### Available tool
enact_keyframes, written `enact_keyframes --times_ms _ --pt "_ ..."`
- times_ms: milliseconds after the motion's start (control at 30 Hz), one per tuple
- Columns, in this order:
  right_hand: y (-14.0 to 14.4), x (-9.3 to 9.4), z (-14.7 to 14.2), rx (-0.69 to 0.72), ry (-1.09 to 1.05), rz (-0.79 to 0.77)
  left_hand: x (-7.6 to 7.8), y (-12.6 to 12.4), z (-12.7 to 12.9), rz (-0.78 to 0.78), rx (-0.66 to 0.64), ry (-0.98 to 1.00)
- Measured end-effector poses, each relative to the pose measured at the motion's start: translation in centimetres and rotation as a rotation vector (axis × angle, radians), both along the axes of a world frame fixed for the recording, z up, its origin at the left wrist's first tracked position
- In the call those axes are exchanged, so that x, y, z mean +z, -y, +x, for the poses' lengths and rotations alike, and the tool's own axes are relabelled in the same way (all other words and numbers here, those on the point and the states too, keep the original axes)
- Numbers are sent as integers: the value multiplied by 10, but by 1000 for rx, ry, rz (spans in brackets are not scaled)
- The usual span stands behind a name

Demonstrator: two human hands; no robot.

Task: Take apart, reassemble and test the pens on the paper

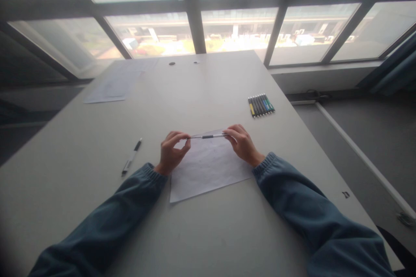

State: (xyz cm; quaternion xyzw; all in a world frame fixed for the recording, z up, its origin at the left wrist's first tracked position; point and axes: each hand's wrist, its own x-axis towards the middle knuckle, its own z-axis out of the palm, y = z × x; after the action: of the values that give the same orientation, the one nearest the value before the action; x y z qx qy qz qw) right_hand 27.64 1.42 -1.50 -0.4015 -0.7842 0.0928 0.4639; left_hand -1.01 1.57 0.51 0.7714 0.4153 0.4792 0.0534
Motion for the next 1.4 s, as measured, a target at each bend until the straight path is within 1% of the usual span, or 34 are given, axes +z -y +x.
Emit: enact_keyframes --times_ms 100,200,433,600,767,1000,1167,1400 --pt "1 -1 -2 72 28 -25 2 1 1 1 -41 -11" --pt "3 0 -4 107 44 -40 2 1 2 -12 -67 -19" --pt "6 4 -6 103 34 -35 0 1 1 -30 -118 -14" --pt "7 3 -7 114 38 -37 -1 1 2 -41 -149 -13" --pt "7 2 -8 108 26 -32 -5 -2 1 -62 -194 -5" --pt "7 1 -6 99 15 -24 -10 -5 -1 -80 -160 26" --pt "7 1 -6 91 7 -35 -8 -4 -1 -94 -180 28" --pt "9 4 -7 87 9 8 -5 -2 0 -108 -165 41"
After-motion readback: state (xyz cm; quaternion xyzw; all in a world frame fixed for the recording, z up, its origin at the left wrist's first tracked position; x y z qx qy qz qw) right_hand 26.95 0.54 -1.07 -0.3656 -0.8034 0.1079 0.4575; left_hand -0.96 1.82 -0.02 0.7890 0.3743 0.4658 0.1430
